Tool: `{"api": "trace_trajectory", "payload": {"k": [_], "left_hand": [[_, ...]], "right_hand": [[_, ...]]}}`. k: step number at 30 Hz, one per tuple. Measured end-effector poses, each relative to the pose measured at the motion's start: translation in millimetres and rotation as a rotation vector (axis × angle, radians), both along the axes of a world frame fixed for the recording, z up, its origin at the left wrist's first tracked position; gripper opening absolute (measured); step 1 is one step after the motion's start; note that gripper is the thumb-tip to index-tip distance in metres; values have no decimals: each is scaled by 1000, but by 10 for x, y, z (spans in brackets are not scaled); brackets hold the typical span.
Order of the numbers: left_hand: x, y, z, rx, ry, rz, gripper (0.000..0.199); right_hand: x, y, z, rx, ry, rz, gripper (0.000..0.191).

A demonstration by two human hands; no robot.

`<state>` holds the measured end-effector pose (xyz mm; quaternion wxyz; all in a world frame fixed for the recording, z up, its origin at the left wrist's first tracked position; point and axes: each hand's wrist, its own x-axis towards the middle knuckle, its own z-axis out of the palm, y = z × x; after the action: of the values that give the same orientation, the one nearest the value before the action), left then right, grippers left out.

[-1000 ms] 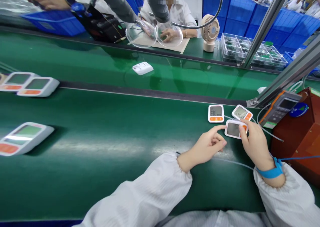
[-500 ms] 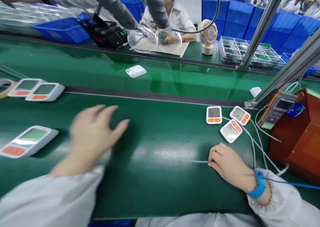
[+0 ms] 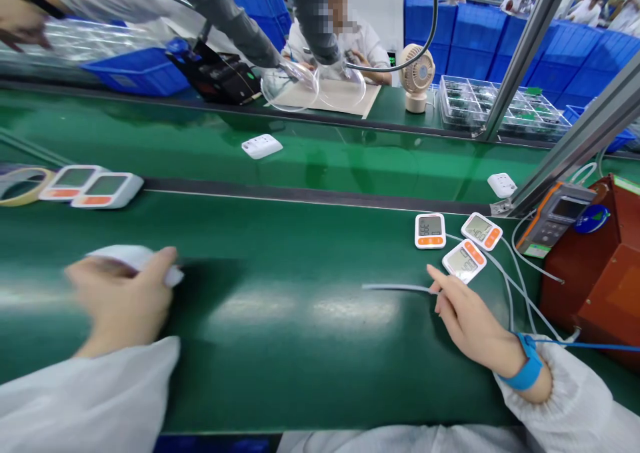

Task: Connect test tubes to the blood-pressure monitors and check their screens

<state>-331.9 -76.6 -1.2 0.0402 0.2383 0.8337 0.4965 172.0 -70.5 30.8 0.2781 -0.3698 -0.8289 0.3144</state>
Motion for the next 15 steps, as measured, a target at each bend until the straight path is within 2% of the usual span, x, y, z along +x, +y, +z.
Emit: {"api": "trace_trajectory", "payload": {"k": [1,2,3,4,5,7,9,12,15], "left_hand": [[268,102,16,124,-92,4,64],[564,201,24,266,-225,-131,64],[880,288,28,387,-334,-322,68],[1209,358,30,474,-439,-500,73],[1539,408,30,542,-542,-619,77],[2169,446,37,584,-778,-841,75],[2701,421,51,568,-966,-1017,75],[3221,329,81,512,-1162,-1184,79],[3401,255,117,396,-1280,-1278,81]], "right_hand": [[10,7,23,31,3,-39,49],[25,16,42,61,4,-79,44],[43,28,57,91,9,-116,38],[65,41,66,119,23,-148,31],[88,55,70,143,48,-171,26],[138,78,67,163,128,-211,23],[187,93,63,153,225,-246,30],[252,97,95,168,322,-272,45],[292,95,180,241,295,-270,47]]}}
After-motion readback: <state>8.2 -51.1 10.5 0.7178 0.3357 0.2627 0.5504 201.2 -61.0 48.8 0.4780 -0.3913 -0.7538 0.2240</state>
